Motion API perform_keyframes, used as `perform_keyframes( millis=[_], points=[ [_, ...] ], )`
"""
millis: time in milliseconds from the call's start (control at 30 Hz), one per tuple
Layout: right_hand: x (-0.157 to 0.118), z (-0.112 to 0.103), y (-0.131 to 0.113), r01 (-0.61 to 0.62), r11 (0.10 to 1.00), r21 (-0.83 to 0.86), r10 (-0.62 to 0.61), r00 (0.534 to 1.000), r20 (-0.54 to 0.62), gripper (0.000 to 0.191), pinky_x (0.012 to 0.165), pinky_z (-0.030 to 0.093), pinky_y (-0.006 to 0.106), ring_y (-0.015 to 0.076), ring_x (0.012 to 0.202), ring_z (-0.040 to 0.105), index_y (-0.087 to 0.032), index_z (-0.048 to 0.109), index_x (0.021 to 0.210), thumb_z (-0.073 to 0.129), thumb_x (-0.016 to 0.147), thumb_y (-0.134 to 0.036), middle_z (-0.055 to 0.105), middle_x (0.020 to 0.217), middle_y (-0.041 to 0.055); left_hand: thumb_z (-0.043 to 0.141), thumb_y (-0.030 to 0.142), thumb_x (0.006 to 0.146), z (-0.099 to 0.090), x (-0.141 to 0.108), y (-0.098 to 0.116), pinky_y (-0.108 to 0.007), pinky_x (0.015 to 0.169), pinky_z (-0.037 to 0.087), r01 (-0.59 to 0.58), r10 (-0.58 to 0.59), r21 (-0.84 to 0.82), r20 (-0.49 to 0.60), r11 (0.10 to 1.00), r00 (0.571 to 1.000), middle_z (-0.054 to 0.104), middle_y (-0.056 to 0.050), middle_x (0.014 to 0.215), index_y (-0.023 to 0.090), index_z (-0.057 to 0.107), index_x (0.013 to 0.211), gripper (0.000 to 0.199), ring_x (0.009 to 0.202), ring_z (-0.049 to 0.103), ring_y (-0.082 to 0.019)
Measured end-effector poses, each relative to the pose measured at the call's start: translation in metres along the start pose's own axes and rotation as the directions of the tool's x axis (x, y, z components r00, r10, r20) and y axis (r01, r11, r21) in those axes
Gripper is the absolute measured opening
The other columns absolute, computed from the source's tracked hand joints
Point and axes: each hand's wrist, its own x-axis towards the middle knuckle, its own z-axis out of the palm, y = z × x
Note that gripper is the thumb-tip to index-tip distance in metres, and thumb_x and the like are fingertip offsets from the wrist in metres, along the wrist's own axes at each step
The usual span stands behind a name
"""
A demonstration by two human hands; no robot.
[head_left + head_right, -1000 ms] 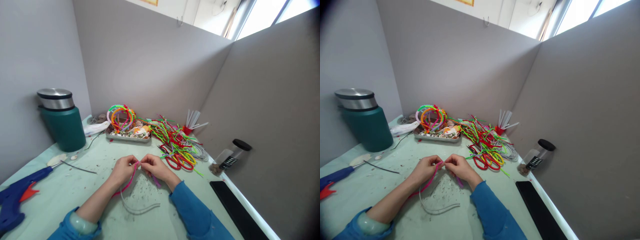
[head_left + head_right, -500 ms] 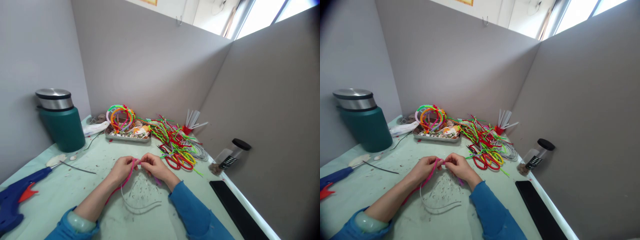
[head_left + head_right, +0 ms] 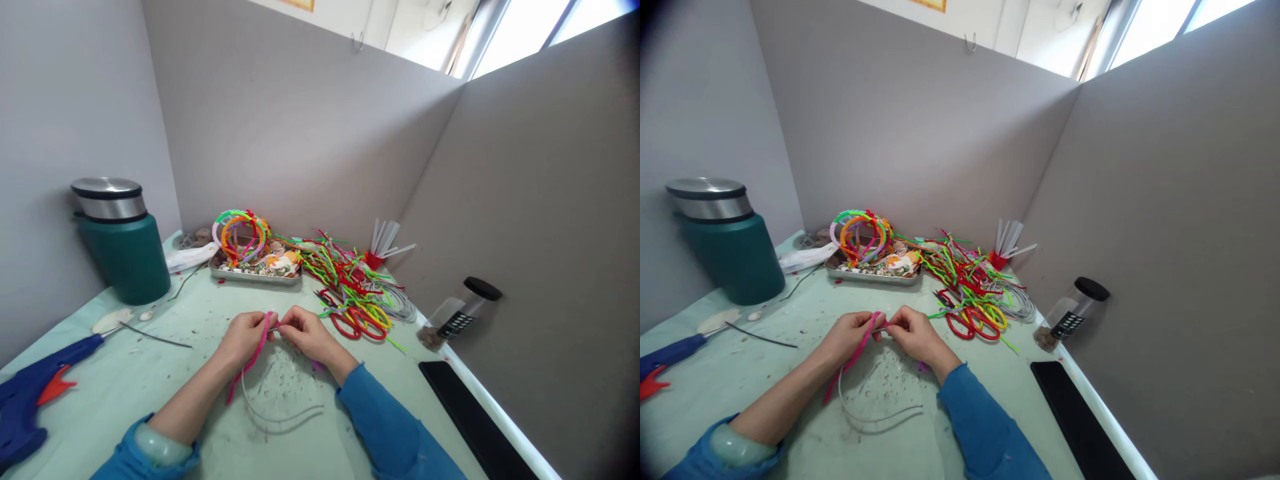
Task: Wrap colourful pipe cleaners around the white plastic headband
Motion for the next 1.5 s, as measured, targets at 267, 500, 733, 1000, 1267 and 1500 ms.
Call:
perform_keyframes(
  millis=[267,500,733,1000,1267,1500],
  points=[
    [-0.001,-0.002,-0.003,-0.12,0.97,0.211,0.103,0.99,0.092,0.016,0.036,0.029,0.017,0.0053,0.038,0.038,-0.018,0.049,0.077,0.053,0.078,-0.033,0.047,0.051,-0.007,0.041,0.057,0.075,-0.002,-0.003,0.003,-0.02,0.045,0.024,-0.068,0.071,0.066,-0.043,0.995,0.997,0.041,0.004,0.043,0.016,0.052,0.053,0.048,0.046,0.035,-0.01],
    [0.0,-0.003,-0.002,-0.199,0.929,0.312,0.161,0.976,0.144,0.016,0.035,0.028,0.016,0.0046,0.038,0.038,-0.016,0.05,0.072,0.056,0.075,-0.031,0.049,0.052,-0.0056,0.039,0.052,0.078,-0.001,-0.006,0.008,-0.021,0.047,0.023,-0.112,0.124,0.152,-0.072,0.982,0.99,0.039,0.005,0.044,0.017,0.049,0.052,0.045,0.048,0.035,-0.01],
    [0.002,-0.004,0.001,-0.33,0.842,0.426,0.231,0.936,0.267,0.01,0.035,0.019,0.016,0.0031,0.037,0.03,-0.018,0.045,0.073,0.054,0.072,-0.024,0.049,0.056,-0.0053,0.039,0.05,0.078,0.0,-0.008,0.009,-0.021,0.048,0.023,-0.142,0.16,0.191,-0.084,0.971,0.984,0.035,0.005,0.046,0.017,0.045,0.052,0.043,0.05,0.034,-0.01],
    [0.002,-0.004,-0.012,-0.38,0.84,0.387,0.299,0.92,0.255,0.009,0.035,0.012,0.017,0.0024,0.035,0.022,-0.019,0.041,0.069,0.05,0.07,-0.021,0.039,0.05,-0.0083,0.037,0.05,0.08,0.0,-0.008,0.011,-0.02,0.048,0.023,-0.141,0.162,0.209,-0.089,0.968,0.983,0.032,0.006,0.047,0.018,0.043,0.053,0.042,0.05,0.032,-0.01],
    [0.001,-0.002,-0.011,-0.34,0.858,0.384,0.267,0.936,0.232,0.01,0.036,0.01,0.018,0.0028,0.037,0.019,-0.02,0.04,0.068,0.049,0.07,-0.021,0.034,0.049,-0.0093,0.037,0.051,0.08,0.0,-0.008,0.012,-0.021,0.049,0.023,-0.132,0.157,0.225,-0.094,0.965,0.983,0.034,0.006,0.046,0.018,0.043,0.053,0.043,0.05,0.033,-0.01],
    [0.001,-0.001,-0.012,-0.33,0.868,0.37,0.266,0.94,0.214,0.008,0.036,0.01,0.018,0.0032,0.037,0.018,-0.02,0.04,0.07,0.048,0.071,-0.021,0.033,0.05,-0.0095,0.038,0.052,0.079,-0.001,-0.008,0.012,-0.021,0.049,0.023,-0.131,0.159,0.231,-0.107,0.964,0.981,0.035,0.006,0.046,0.018,0.044,0.053,0.044,0.05,0.034,-0.01]
  ],
)
